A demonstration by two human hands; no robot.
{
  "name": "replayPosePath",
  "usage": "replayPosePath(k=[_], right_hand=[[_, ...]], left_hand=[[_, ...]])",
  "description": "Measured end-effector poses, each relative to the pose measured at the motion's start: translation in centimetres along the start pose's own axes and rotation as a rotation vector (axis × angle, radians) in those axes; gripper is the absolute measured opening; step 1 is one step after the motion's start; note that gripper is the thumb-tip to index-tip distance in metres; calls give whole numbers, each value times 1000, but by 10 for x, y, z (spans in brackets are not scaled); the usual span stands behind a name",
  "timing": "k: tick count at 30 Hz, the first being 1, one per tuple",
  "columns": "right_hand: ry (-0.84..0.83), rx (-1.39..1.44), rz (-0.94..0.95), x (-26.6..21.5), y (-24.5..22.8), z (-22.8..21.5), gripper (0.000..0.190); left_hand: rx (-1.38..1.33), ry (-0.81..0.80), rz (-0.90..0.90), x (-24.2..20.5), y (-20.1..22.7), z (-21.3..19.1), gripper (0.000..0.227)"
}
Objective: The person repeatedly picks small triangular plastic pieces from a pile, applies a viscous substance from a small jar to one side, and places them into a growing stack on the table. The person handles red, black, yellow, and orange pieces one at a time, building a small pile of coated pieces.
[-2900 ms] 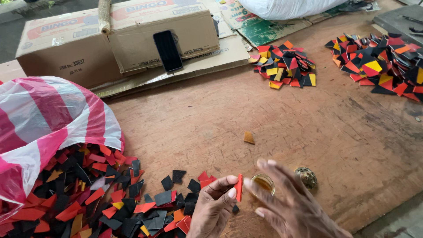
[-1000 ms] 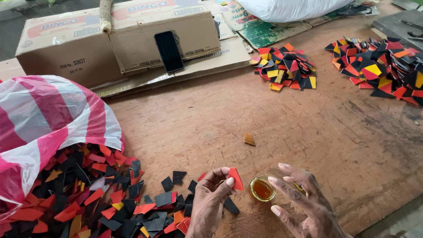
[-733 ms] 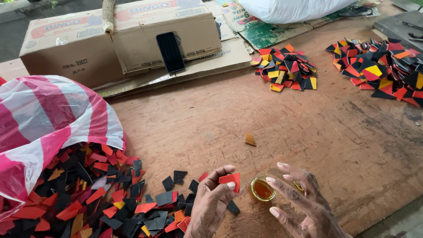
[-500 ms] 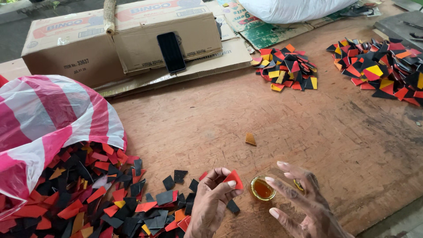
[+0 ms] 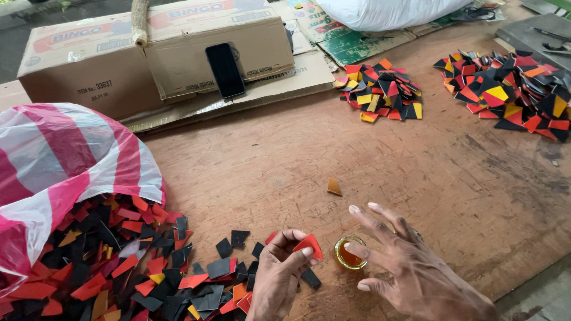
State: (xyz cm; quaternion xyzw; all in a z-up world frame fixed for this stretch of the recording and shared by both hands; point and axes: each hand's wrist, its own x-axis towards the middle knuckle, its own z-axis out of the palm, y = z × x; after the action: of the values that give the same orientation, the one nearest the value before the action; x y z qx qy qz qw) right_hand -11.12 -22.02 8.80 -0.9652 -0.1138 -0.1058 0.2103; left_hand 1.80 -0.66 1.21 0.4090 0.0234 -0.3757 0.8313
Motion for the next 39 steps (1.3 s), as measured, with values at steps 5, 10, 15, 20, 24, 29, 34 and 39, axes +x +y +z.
replayPosePath(k=[5, 10, 15, 20, 24, 29, 34, 39], right_hand=[[46, 71, 21, -4, -5, -5, 50], [185, 19, -7, -11, -3, -2, 47], [250, 118, 181, -25, 2, 2, 40], [303, 208, 285, -33, 12, 13, 39], [311, 216, 316, -40, 21, 17, 39], [305, 235, 344, -47, 27, 21, 38], [285, 268, 416, -51, 32, 24, 36], [318, 254, 376, -54, 34, 22, 38]], left_hand=[[160, 28, 93, 0, -4, -3, 30], [171, 1, 188, 4, -5, 0, 27], [450, 110, 274, 28, -2, 9, 20], [810, 149, 574, 73, -9, 20, 15], [648, 85, 464, 109, -13, 23, 17], [765, 94, 331, 135, -18, 26, 19], [763, 104, 432, 148, -27, 30, 13], [908, 209, 374, 159, -34, 37, 14]])
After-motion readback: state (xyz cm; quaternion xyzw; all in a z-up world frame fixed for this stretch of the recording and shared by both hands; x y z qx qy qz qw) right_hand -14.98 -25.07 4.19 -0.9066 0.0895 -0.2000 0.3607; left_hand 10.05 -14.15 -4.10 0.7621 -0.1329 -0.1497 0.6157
